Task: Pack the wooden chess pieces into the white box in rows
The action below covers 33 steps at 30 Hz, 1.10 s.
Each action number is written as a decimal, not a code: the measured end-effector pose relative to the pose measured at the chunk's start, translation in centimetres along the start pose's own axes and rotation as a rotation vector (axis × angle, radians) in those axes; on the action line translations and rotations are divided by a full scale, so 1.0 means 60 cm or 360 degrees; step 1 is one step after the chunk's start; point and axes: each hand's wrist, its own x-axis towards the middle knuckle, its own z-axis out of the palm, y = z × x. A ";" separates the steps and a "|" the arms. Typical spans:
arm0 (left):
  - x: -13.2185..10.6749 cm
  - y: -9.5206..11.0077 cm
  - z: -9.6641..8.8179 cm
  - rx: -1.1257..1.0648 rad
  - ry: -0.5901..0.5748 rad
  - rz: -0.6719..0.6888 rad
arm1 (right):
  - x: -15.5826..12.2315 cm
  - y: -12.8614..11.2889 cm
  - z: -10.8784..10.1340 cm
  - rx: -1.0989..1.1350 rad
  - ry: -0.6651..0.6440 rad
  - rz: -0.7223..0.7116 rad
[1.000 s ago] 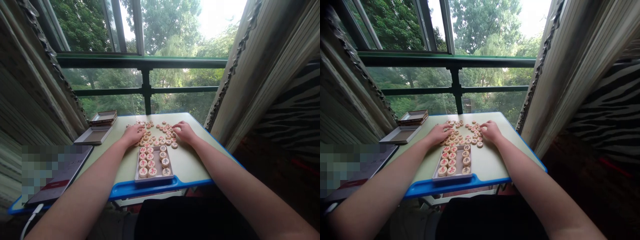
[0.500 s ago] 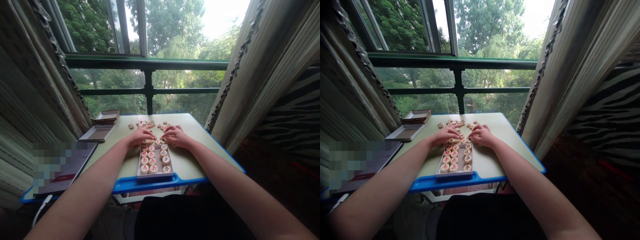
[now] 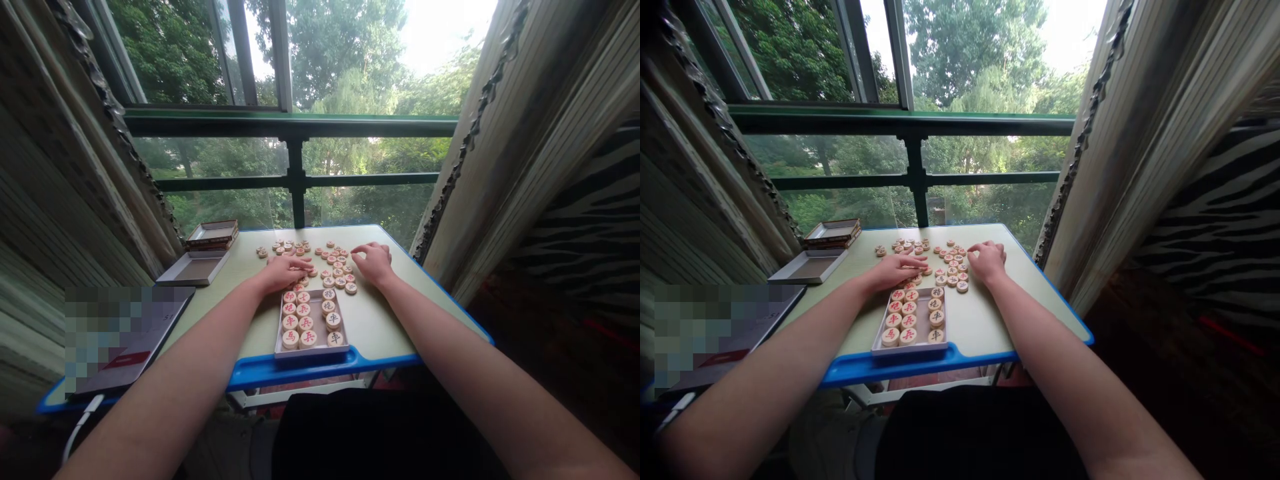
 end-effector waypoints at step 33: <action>0.023 -0.001 0.011 0.0229 0.0407 -0.0011 | -0.021 -0.024 0.004 -0.0034 -0.0280 -0.0436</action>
